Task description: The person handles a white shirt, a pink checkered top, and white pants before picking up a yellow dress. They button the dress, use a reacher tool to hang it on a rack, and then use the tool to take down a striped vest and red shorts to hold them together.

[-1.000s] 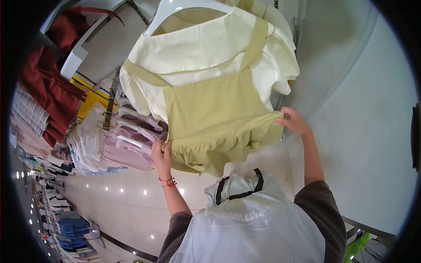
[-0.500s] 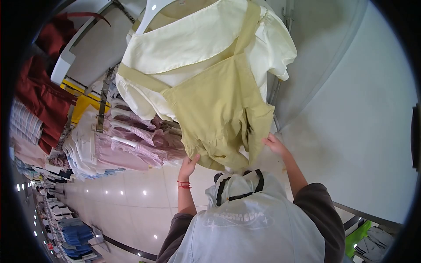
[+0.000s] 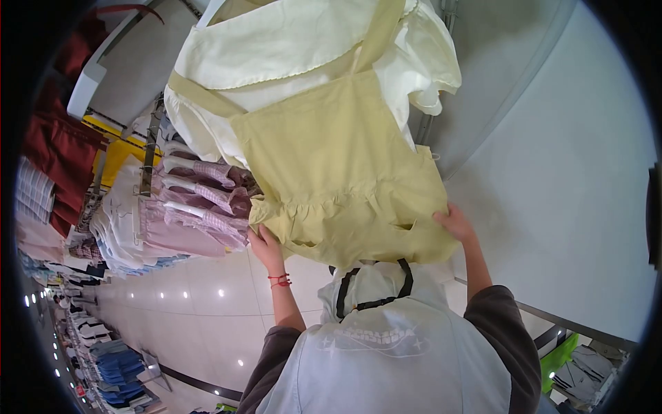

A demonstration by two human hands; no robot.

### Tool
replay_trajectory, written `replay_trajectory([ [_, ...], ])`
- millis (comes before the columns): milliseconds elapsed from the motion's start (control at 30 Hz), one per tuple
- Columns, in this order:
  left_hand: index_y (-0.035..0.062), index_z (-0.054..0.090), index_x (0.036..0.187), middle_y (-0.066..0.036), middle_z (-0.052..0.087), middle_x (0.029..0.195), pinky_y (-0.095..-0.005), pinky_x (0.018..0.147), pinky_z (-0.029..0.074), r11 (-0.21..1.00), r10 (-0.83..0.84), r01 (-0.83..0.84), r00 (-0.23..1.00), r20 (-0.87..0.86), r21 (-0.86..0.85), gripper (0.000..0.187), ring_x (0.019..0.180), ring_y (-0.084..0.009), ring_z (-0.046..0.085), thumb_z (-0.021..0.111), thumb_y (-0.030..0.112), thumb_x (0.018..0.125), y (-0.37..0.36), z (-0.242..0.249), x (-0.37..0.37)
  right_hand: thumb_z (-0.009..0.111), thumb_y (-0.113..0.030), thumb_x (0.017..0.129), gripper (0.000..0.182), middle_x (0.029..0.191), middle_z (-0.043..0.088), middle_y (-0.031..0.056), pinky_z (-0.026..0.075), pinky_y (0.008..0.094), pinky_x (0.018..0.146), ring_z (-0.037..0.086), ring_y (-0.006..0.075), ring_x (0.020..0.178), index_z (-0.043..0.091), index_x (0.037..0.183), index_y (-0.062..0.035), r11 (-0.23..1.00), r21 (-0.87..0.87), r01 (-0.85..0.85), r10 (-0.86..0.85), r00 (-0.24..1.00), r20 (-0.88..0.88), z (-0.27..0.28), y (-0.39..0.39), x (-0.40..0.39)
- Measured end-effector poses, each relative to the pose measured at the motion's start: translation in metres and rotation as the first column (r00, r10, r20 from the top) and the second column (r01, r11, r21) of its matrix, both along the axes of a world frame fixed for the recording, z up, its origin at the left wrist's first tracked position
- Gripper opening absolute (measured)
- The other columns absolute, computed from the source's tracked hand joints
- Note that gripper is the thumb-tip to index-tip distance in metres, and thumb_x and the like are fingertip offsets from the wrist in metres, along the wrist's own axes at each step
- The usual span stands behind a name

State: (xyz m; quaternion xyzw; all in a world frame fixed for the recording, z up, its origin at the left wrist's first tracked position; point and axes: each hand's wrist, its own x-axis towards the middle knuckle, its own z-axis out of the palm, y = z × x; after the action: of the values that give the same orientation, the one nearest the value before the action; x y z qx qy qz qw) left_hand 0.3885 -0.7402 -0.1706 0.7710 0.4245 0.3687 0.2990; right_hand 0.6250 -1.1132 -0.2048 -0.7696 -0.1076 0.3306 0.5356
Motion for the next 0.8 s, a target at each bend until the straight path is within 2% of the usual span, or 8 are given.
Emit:
replay_trajectory([
  [67,-0.0072,0.043,0.097,-0.019,0.052,0.084,-0.0335,0.071,0.040,0.995,-0.004,-0.005,0.995,0.100,0.095,0.025,0.077,-0.0283,0.051,0.047,0.016,0.088,-0.019,0.006,0.006,0.062,-0.027,0.078,0.042,0.096,0.061,0.0053,0.044,0.0283,0.075,0.055,0.0124,0.085,0.053,0.110,-0.0002,0.984,0.126,-0.127,0.137,0.988,-0.077,-0.005,0.003,-0.019],
  [133,-0.0071,0.041,0.098,-0.019,0.050,0.084,-0.0334,0.072,0.040,0.987,-0.022,-0.004,0.986,0.162,0.159,0.026,0.078,-0.0289,0.050,0.048,0.015,0.087,-0.035,0.011,0.011,0.063,-0.026,0.078,0.041,0.097,0.061,0.0058,0.043,0.0285,0.076,0.055,0.0127,0.086,0.054,0.108,0.0008,0.970,0.205,-0.129,0.146,0.987,-0.068,-0.012,0.009,-0.031],
  [333,-0.0055,0.046,0.105,-0.015,0.057,0.097,-0.0311,0.078,0.042,0.960,-0.227,0.249,0.960,0.162,-0.130,0.030,0.086,-0.0228,0.054,0.056,0.011,0.082,-0.028,0.001,-0.002,0.063,-0.022,0.078,0.035,0.097,0.060,0.0063,0.044,0.0298,0.076,0.054,0.0125,0.087,0.055,0.104,0.0009,0.985,0.115,0.127,-0.121,0.991,-0.057,-0.033,0.006,-0.030],
  [467,-0.0035,0.053,0.104,-0.010,0.061,0.098,-0.0287,0.077,0.044,0.755,-0.538,0.502,0.842,0.039,-0.422,0.031,0.087,-0.0164,0.057,0.063,0.008,0.077,-0.021,-0.001,-0.018,0.062,-0.020,0.078,0.033,0.096,0.059,0.0080,0.044,0.0278,0.072,0.053,0.0116,0.087,0.052,0.103,0.0007,0.956,0.077,0.282,-0.291,0.946,0.141,-0.046,0.004,-0.016],
  [600,-0.0032,0.055,0.103,-0.008,0.062,0.094,-0.0276,0.076,0.044,0.632,-0.574,0.539,0.808,0.132,-0.557,0.029,0.084,-0.0144,0.056,0.059,0.014,0.081,-0.031,-0.031,-0.027,0.063,-0.012,0.075,0.041,0.098,0.053,0.0081,0.044,0.0262,0.070,0.051,0.0131,0.083,0.043,0.108,-0.0012,0.906,0.075,0.417,-0.414,0.836,0.360,-0.019,0.037,-0.033],
  [667,-0.0027,0.048,0.114,-0.008,0.056,0.107,-0.0280,0.082,0.042,0.571,-0.543,0.534,0.815,0.201,-0.623,0.036,0.096,-0.0145,0.052,0.051,0.021,0.087,-0.043,-0.032,-0.025,0.065,-0.008,0.072,0.049,0.099,0.050,0.0080,0.044,0.0265,0.070,0.050,0.0144,0.081,0.037,0.112,-0.0026,0.899,0.146,0.414,-0.435,0.802,0.409,-0.012,0.059,-0.048],
  [733,-0.0020,0.040,0.122,-0.009,0.049,0.119,-0.0309,0.086,0.041,0.494,-0.472,0.532,0.829,0.302,-0.688,0.043,0.104,-0.0176,0.050,0.047,0.026,0.090,-0.054,-0.039,-0.024,0.067,-0.008,0.070,0.053,0.096,0.047,0.0072,0.043,0.0283,0.068,0.047,0.0151,0.076,0.037,0.113,-0.0031,0.919,0.297,0.260,-0.369,0.833,0.413,-0.001,0.087,-0.068],
  [800,-0.0011,0.034,0.126,-0.010,0.045,0.124,-0.0327,0.090,0.039,0.264,-0.308,0.576,0.810,0.498,-0.774,0.046,0.109,-0.0200,0.047,0.043,0.028,0.091,-0.063,-0.044,-0.022,0.069,-0.010,0.068,0.058,0.101,0.045,0.0095,0.043,0.0298,0.072,0.049,0.0180,0.082,0.035,0.115,-0.0042,0.969,0.225,-0.099,-0.022,0.876,0.481,0.006,0.104,-0.088],
])
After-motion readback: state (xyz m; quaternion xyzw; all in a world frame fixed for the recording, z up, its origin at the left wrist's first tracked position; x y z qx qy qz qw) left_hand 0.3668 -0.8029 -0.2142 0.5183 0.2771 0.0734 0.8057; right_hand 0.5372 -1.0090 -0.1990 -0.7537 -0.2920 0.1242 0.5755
